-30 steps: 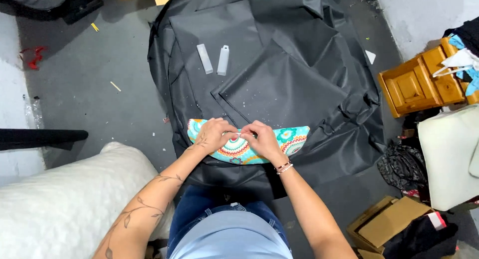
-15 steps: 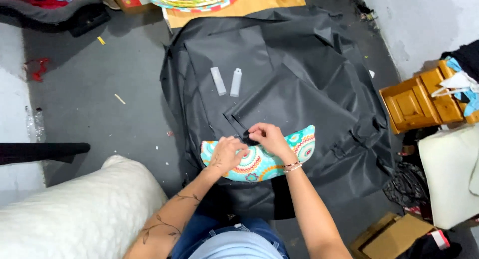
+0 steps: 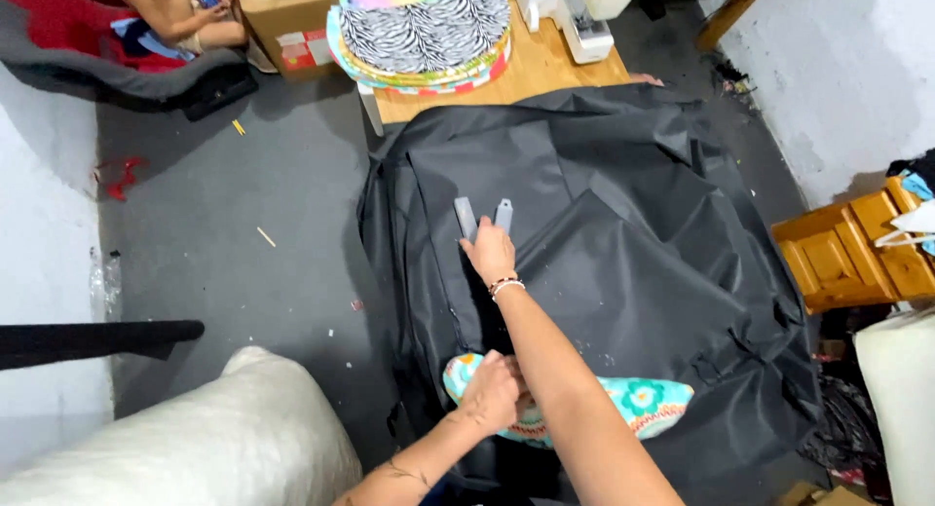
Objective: Stuffing a crescent-shaped pillowcase with filling material and shaping it by hand.
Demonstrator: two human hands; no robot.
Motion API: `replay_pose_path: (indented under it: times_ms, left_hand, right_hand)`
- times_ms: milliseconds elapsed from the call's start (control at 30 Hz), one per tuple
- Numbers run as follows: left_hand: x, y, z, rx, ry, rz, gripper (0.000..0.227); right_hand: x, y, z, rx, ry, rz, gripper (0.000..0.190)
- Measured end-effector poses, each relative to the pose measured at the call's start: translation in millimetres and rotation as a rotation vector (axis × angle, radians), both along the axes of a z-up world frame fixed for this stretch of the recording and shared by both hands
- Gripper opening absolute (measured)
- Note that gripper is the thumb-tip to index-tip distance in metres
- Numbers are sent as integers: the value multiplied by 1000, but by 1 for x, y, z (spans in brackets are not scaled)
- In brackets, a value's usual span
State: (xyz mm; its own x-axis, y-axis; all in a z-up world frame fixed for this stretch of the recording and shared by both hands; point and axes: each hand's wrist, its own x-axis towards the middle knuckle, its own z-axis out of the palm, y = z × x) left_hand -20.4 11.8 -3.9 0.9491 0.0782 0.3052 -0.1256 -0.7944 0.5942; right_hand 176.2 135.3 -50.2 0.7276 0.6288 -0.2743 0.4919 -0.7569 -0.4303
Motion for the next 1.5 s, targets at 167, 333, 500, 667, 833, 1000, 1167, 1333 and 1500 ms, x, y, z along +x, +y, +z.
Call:
replay_pose_path:
  times_ms: [167, 333, 500, 667, 833, 1000, 1167, 1333, 1500]
  left_hand:
    - [-2, 9, -5, -24, -21, -8, 24]
    - [2, 18, -1, -85, 1, -57, 26]
    - [2, 21, -3, -109, -29, -69, 25]
    - [3, 21, -3, -100, -67, -86, 21]
    - [3, 21, -7, -84, -81, -72, 29]
    - [2, 22, -6, -84, -79, -82, 25]
    - [3, 24, -4, -89, -90, -81, 21]
    - [3, 19, -11, -32, -82, -57, 30]
    - [5, 20, -9, -19, 0, -68, 32]
  right_hand:
    - [16, 2, 17, -80, 126, -76, 34]
    - [25, -3, 25, -71, 178, -168, 31]
    - [25, -9, 34, 30, 263, -269, 33]
    - [23, -6, 49, 18, 289, -270, 30]
    - [22, 3, 59, -25, 297, -298, 32]
    - [19, 3, 69, 45, 375, -379, 33]
    - [23, -1, 65, 21, 341, -335, 35]
    - [26, -7, 69, 43, 321, -346, 34]
    - [21, 1, 96, -48, 231, -225, 29]
